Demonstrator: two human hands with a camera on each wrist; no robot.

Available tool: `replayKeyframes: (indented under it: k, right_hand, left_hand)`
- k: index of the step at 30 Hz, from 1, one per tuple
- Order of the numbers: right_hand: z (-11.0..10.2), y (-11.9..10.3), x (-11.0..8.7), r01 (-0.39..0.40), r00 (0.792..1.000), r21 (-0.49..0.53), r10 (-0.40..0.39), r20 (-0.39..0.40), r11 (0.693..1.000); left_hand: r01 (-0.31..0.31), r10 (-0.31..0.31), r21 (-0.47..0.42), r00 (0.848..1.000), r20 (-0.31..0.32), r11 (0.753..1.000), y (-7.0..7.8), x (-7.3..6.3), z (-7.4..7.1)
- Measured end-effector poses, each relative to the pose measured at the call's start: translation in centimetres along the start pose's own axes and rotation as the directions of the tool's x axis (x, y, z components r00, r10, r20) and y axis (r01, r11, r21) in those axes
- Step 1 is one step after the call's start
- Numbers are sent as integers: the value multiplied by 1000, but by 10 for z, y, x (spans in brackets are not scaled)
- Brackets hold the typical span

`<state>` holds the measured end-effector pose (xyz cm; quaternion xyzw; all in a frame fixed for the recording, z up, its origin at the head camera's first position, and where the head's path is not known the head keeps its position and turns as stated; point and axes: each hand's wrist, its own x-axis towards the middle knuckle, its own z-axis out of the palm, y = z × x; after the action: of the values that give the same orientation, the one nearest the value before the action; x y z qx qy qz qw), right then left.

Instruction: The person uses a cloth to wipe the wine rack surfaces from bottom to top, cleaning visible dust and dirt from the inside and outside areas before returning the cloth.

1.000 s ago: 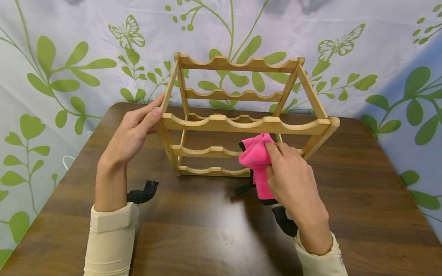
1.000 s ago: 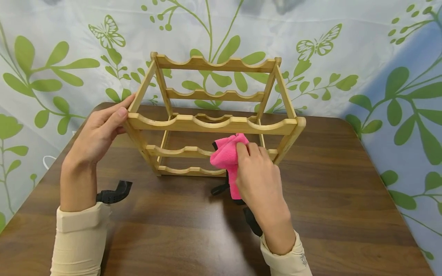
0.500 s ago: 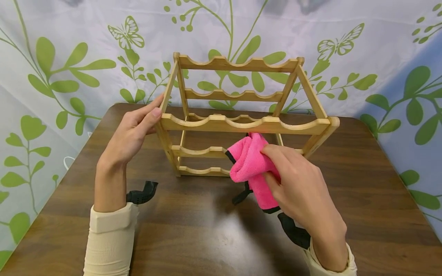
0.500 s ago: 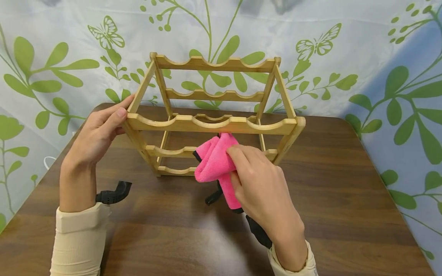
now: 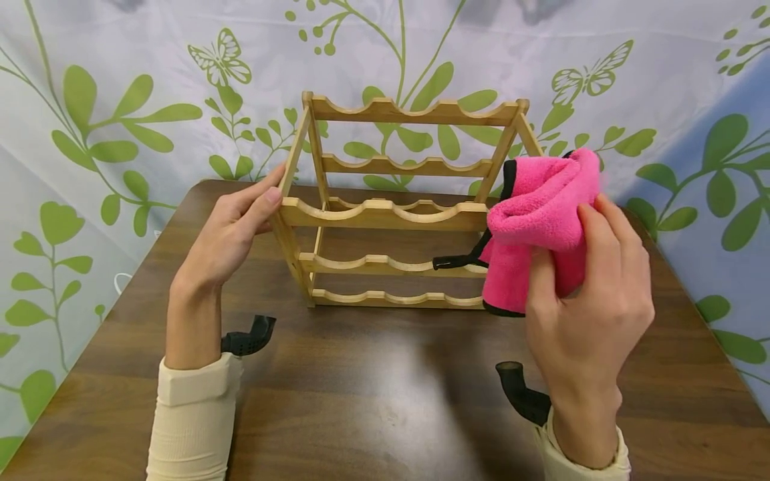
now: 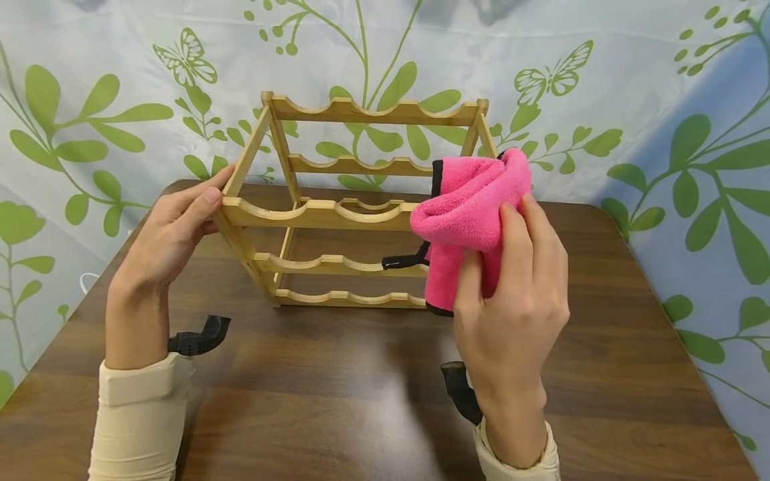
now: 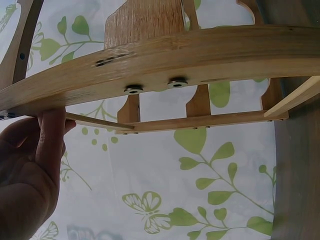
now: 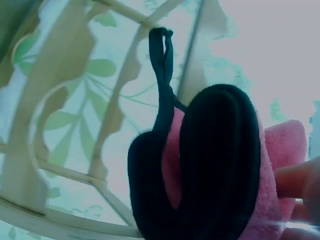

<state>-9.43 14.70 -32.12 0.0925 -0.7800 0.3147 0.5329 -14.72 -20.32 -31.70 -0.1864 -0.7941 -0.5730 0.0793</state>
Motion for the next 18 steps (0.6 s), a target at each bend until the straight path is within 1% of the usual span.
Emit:
replayKeyframes:
  k: [2,4,6,8,10,13,16,18]
  right_hand:
    - [2,3,1,9,994,-47,-3,110,999]
    - [5,6,0,31,977,-97,-10,211,995]
    - [9,9,-2,50,958,-142,-8,285,989]
    - [13,10,-4,73,941,-187,-6,339,980]
    - [15,10,-6,86,929,-215,0,371,973]
    - [18,8,-9,90,919,-209,-1,394,974]
    - [22,6,-10,78,920,-161,-10,391,984]
    - [23,4,-10,66,926,-117,-17,377,991]
  left_hand:
    - [2,-2,-4,1000,-3,1000,0,0,0]
    - [6,-6,3,1000,-6,1000,0,0,0]
    - [11,-11,12,1000,-7,1000,1,1,0]
    - [17,-16,23,1000,-8,1000,1,1,0]
    - [21,-21,35,1000,-8,999,1,1,0]
    - [29,-29,40,1000,-10,999,1,1,0]
    - [41,-41,41,999,-16,998,1,0,0]
    - [48,-47,40,999,-21,998,1,-1,-1]
